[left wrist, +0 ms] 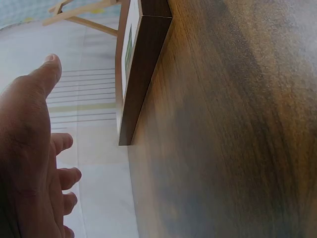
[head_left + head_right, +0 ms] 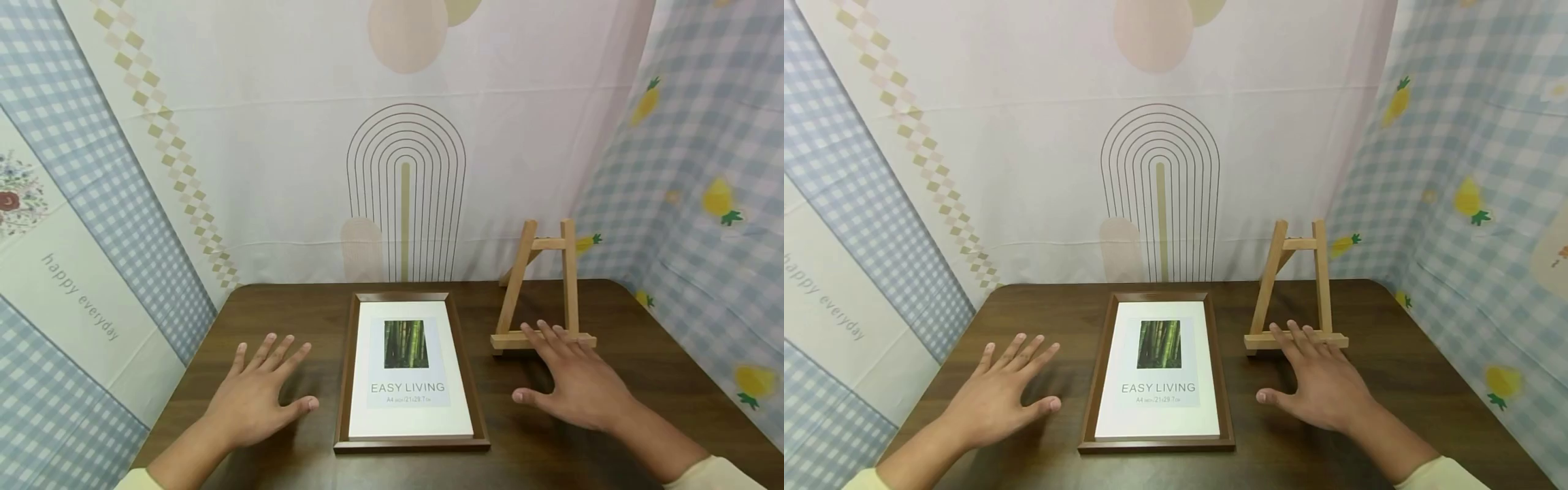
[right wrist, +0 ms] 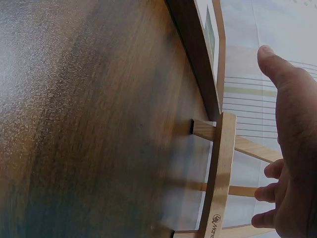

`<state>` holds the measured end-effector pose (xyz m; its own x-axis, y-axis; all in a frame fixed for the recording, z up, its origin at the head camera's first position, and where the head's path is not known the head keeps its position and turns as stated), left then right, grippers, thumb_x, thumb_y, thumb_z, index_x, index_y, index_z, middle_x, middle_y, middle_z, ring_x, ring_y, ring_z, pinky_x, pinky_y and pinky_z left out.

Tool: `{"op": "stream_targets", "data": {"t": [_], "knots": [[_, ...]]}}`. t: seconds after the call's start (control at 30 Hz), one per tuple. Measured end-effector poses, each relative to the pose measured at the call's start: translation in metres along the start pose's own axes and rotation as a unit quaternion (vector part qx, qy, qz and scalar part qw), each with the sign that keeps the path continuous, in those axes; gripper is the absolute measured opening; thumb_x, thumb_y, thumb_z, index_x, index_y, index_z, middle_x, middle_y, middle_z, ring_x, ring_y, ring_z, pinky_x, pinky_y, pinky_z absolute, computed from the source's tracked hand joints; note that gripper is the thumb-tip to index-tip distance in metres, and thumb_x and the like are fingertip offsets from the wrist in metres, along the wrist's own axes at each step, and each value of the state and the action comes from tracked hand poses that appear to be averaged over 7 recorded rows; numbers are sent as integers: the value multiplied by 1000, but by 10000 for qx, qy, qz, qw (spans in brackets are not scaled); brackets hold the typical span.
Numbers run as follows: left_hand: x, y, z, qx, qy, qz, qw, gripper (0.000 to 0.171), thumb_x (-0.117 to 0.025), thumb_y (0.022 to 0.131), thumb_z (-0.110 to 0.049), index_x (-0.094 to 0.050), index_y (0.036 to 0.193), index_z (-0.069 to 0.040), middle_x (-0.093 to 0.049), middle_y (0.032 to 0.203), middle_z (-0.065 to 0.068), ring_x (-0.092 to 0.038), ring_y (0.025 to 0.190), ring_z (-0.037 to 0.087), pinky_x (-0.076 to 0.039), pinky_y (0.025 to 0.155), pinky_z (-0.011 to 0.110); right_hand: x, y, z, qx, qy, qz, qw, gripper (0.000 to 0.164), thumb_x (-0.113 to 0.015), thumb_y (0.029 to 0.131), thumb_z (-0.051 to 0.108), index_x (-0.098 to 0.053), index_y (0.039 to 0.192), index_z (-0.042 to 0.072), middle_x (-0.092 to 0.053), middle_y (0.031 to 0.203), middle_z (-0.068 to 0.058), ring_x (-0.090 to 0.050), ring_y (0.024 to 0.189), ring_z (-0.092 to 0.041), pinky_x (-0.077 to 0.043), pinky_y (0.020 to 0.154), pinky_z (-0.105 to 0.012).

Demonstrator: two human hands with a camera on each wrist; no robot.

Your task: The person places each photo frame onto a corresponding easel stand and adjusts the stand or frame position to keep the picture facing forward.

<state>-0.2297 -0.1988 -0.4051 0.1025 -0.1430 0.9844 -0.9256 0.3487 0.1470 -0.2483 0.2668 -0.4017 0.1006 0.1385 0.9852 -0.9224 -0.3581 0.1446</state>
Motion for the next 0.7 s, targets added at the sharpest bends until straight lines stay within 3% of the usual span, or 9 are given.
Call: {"op": "stream_targets", "data": {"t": [0.47,0.7], "knots": [[-12,4,-1,50,-81,44,9999,89,-51,90,-78,-35,161,-27,-30,164,13,-21,151,41,-10,116,70,-8,-3,2,-11,89,-25,10000,112,-60,84,80,-17,165,17,-31,161,-25,-37,142,-47,-28,111,-69],[-16,4,-4,75,-123,72,9999,89,-49,90,-80,-36,161,-26,-33,163,14,-24,150,41,-12,116,70,-11,-3,4,9,84,-163,9998,111,-62,82,80,-30,161,9,-40,158,-21,-44,138,-46,-31,108,-72]]}}
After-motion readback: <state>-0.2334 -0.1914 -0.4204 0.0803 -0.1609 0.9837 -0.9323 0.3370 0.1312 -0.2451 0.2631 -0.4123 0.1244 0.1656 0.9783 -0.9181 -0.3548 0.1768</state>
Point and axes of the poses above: each hand's wrist, its own y-axis towards the middle knuckle, its own x-axis out of the back of the hand, z = x × y, the point moved 8 cm from there along y, towards the middle knuckle
